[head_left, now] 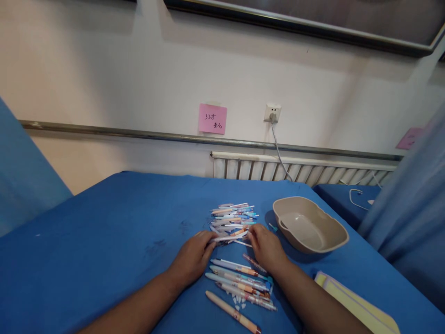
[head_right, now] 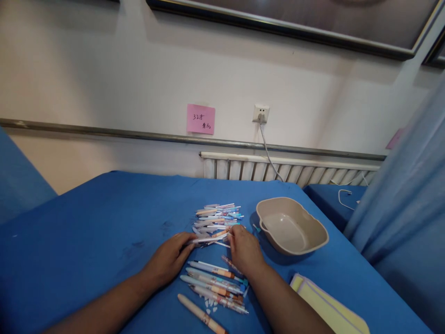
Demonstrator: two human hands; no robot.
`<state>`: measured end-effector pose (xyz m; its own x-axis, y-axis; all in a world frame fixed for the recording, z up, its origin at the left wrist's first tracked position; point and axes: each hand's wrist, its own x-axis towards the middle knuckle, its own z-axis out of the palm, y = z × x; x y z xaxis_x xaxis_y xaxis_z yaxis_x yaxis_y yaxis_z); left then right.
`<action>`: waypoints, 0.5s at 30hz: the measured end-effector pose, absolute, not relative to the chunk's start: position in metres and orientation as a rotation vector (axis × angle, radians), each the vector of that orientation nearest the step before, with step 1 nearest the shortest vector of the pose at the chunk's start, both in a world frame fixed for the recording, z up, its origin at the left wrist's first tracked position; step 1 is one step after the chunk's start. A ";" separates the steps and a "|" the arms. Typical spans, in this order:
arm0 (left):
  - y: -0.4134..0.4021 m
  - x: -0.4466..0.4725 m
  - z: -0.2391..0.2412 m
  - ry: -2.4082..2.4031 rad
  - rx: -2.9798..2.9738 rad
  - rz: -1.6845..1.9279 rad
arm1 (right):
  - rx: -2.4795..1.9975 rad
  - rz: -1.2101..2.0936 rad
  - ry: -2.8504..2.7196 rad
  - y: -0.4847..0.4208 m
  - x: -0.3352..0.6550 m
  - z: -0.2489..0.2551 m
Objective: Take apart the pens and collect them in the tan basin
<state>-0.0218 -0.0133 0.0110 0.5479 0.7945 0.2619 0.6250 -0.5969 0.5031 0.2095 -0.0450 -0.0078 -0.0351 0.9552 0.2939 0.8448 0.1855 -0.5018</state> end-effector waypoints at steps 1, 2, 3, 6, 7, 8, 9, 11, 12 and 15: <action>-0.015 -0.021 0.011 1.158 2.432 0.685 | -1.674 0.270 -1.865 -0.046 0.208 -0.007; -0.016 -0.020 0.011 1.143 2.427 0.696 | -1.643 0.285 -1.856 -0.046 0.206 -0.007; -0.018 -0.019 0.011 1.116 2.425 0.698 | -1.599 0.299 -1.873 -0.047 0.204 -0.007; -0.021 -0.016 0.012 1.010 2.423 0.676 | -1.528 0.310 -2.012 -0.050 0.200 -0.009; -0.021 -0.016 0.013 0.990 2.426 0.668 | -1.538 0.301 -2.064 -0.050 0.201 -0.009; -0.021 -0.016 0.013 0.986 2.430 0.660 | -1.555 0.287 -2.111 -0.050 0.201 -0.009; -0.021 -0.016 0.013 0.997 2.434 0.655 | -1.571 0.273 -2.149 -0.050 0.202 -0.010; -0.019 -0.018 0.012 1.044 2.436 0.652 | -1.572 0.260 -2.184 -0.050 0.204 -0.009; -0.018 -0.018 0.011 1.061 2.436 0.651 | -1.554 0.266 -2.187 -0.050 0.204 -0.009; -0.018 -0.019 0.010 1.024 2.444 0.648 | -1.474 0.316 -2.195 -0.051 0.203 -0.007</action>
